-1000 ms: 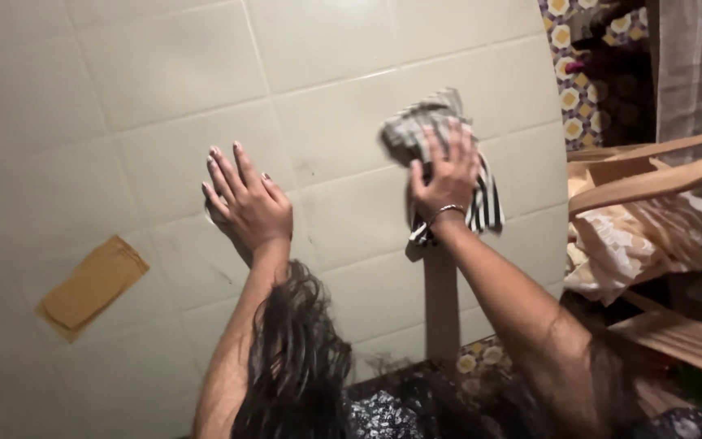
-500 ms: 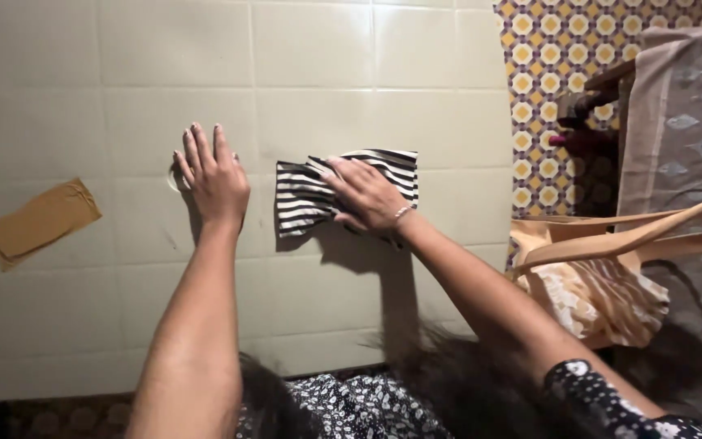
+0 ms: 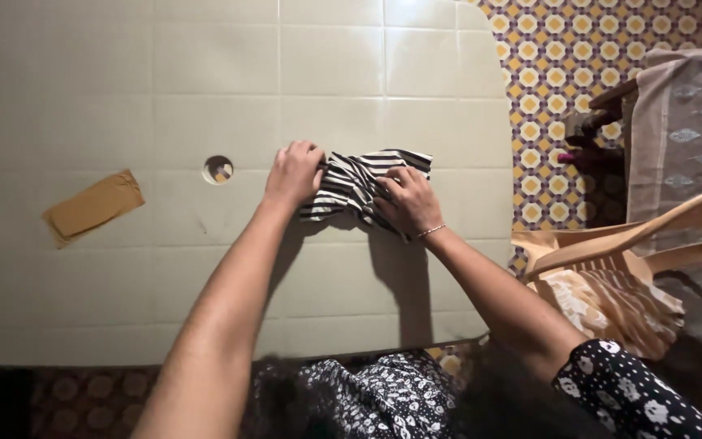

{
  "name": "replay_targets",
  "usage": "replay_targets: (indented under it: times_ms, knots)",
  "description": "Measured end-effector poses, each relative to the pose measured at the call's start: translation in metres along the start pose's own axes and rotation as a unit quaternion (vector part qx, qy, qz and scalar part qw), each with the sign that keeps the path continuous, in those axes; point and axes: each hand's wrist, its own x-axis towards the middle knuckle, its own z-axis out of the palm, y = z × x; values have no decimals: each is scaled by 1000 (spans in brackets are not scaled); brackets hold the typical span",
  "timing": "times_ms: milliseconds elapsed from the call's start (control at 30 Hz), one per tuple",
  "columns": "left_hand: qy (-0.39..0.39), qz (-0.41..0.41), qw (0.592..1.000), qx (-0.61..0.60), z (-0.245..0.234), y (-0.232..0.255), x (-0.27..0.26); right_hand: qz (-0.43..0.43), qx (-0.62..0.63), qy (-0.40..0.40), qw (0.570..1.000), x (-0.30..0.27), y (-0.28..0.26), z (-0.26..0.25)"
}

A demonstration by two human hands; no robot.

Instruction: The person wipes a white tiled table surface with a black and white striped cloth, then folds the cloth and continues wiping. The table has a central hole and a small brown paper packet on it.

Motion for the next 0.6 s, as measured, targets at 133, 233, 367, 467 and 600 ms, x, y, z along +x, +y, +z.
replay_targets:
  times_ms: [133,233,367,467,600]
  knots:
    - [24,-88,983,-162,36,-30,13,154,96,-61,981,5,-3,3]
    - [-122,-148,898,-396,72,-70,15,185,185,-93,961,-4,36,39]
    - [-504,-199,806,-238,9,-31,3,273,428,-459,729,-8,97,67]
    - [-488,-180,835,-179,58,-65,21,323,255,-536,737,20,43,-2]
    - [-272,-139,947,-95,43,-45,42,343,142,-377,849,14,67,4]
